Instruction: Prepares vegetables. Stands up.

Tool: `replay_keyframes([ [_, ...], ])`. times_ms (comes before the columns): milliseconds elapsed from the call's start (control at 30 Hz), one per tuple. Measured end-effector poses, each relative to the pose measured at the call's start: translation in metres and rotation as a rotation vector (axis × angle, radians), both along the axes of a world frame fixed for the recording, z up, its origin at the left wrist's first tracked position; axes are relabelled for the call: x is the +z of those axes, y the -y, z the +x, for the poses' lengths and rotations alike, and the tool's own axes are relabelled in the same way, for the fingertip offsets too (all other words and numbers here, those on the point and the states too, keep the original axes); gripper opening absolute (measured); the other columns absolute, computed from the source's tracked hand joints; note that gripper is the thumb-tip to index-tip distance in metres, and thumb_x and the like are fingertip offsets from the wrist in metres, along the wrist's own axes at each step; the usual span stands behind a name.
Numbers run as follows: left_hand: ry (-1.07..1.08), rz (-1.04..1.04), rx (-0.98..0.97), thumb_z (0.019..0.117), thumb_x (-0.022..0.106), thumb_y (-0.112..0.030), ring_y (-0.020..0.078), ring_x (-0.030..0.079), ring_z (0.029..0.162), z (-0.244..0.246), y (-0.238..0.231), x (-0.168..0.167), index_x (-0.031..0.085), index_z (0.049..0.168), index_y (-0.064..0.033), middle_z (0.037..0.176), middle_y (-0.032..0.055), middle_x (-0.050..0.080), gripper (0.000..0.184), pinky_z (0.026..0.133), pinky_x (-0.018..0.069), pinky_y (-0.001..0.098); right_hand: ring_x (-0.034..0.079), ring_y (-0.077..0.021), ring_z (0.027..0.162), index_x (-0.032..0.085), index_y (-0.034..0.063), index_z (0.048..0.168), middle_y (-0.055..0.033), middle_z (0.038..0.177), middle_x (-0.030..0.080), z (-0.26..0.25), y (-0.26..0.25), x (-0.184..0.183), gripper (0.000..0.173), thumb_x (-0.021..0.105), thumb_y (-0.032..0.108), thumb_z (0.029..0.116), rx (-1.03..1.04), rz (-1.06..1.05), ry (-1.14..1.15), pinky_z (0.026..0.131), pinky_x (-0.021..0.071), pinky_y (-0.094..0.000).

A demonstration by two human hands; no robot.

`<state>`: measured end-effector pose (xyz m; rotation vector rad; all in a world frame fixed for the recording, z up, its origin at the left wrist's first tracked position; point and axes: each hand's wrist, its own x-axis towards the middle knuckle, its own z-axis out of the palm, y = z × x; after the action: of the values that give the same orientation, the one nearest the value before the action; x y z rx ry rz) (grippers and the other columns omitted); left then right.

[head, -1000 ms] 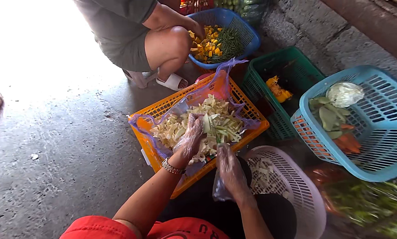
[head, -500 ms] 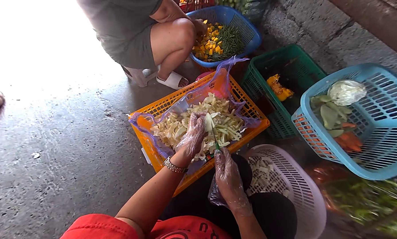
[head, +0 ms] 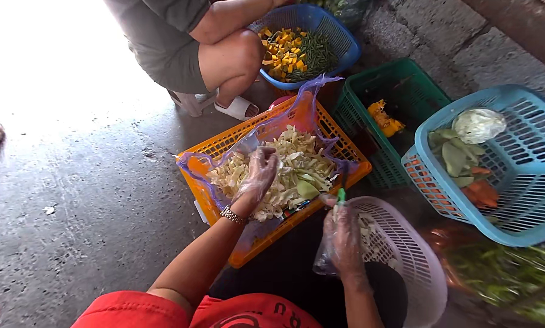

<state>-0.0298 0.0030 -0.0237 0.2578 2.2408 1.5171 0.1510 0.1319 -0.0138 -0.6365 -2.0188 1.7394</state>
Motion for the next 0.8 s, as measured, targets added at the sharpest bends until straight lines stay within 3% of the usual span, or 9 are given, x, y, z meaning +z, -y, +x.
replay_keyframes([
  [67, -0.146, -0.133, -0.221, 0.1047, 0.051, -0.016, 0.0354, 0.062, 0.111, 0.001, -0.015, 0.004, 0.056, 0.133, 0.0006, 0.131, 0.0242, 0.058, 0.033, 0.094, 0.0513, 0.0531, 0.040, 0.0031, 0.051, 0.058, 0.0024, 0.121, 0.0099, 0.075, 0.054, 0.002, -0.006, -0.005, 0.050, 0.022, 0.036, 0.1092, -0.055, -0.132, -0.059, 0.047, 0.0383, -0.0140],
  [167, -0.306, -0.414, -0.579, 0.1002, 0.057, -0.014, 0.0389, 0.061, 0.118, 0.004, -0.046, -0.003, 0.066, 0.128, -0.0079, 0.131, 0.0206, 0.061, 0.030, 0.097, 0.0493, 0.0597, 0.041, 0.0022, 0.051, 0.058, 0.0051, 0.122, 0.0101, 0.075, 0.055, 0.000, -0.007, -0.007, 0.048, 0.021, 0.033, 0.1090, -0.056, -0.191, -0.077, 0.047, 0.0387, -0.0141],
  [333, -0.403, -0.638, -0.963, 0.0953, 0.066, -0.013, 0.0441, 0.049, 0.132, 0.012, -0.076, -0.033, 0.058, 0.139, -0.0076, 0.140, 0.0220, 0.056, 0.045, 0.107, 0.0368, 0.0646, 0.040, 0.0009, 0.048, 0.057, 0.0051, 0.124, 0.0106, 0.068, 0.048, 0.002, -0.010, -0.008, 0.048, 0.020, 0.032, 0.1083, -0.042, -0.231, -0.058, 0.046, 0.0393, -0.0149],
  [500, -0.390, -0.715, -0.954, 0.0879, 0.075, -0.022, 0.0460, 0.051, 0.128, 0.010, -0.081, -0.037, 0.059, 0.136, -0.0051, 0.141, 0.0267, 0.052, 0.053, 0.106, 0.0383, 0.0641, 0.039, 0.0019, 0.049, 0.058, 0.0052, 0.121, 0.0108, 0.069, 0.050, 0.001, -0.011, -0.012, 0.047, 0.021, 0.031, 0.1082, -0.035, -0.256, -0.099, 0.046, 0.0377, -0.0138],
  [600, -0.306, -0.651, -0.875, 0.0911, 0.071, -0.028, 0.0448, 0.060, 0.116, 0.001, -0.075, -0.033, 0.061, 0.131, -0.0052, 0.135, 0.0242, 0.057, 0.047, 0.095, 0.0476, 0.0659, 0.040, 0.0028, 0.049, 0.059, 0.0059, 0.121, 0.0110, 0.071, 0.053, 0.001, -0.010, -0.012, 0.045, 0.023, 0.030, 0.1084, -0.029, -0.269, -0.120, 0.047, 0.0376, -0.0129],
  [633, -0.237, -0.581, -0.829, 0.0941, 0.069, -0.031, 0.0430, 0.061, 0.116, -0.002, -0.070, -0.025, 0.063, 0.129, -0.0034, 0.131, 0.0237, 0.060, 0.045, 0.095, 0.0477, 0.0648, 0.040, 0.0028, 0.050, 0.059, 0.0059, 0.121, 0.0111, 0.071, 0.053, 0.002, -0.010, -0.013, 0.045, 0.024, 0.032, 0.1086, -0.027, -0.278, -0.126, 0.047, 0.0381, -0.0128],
  [733, 0.019, -0.257, -0.626, 0.1043, 0.058, -0.024, 0.0292, 0.062, 0.096, -0.002, -0.050, 0.019, 0.063, 0.116, 0.0056, 0.106, 0.0219, 0.066, 0.032, 0.090, 0.0485, 0.0475, 0.041, 0.0046, 0.052, 0.059, 0.0064, 0.121, 0.0119, 0.078, 0.056, 0.003, -0.009, -0.011, 0.046, 0.024, 0.033, 0.1092, -0.032, -0.250, -0.117, 0.049, 0.0387, -0.0121],
  [800, 0.143, -0.085, -0.465, 0.1066, 0.053, -0.022, 0.0140, 0.057, 0.085, 0.002, -0.041, 0.036, 0.063, 0.112, 0.0019, 0.098, 0.0116, 0.063, 0.027, 0.081, 0.0476, 0.0330, 0.043, 0.0047, 0.053, 0.059, 0.0076, 0.121, 0.0115, 0.081, 0.058, 0.004, -0.009, -0.009, 0.046, 0.022, 0.033, 0.1092, -0.034, -0.234, -0.082, 0.050, 0.0396, -0.0124],
])
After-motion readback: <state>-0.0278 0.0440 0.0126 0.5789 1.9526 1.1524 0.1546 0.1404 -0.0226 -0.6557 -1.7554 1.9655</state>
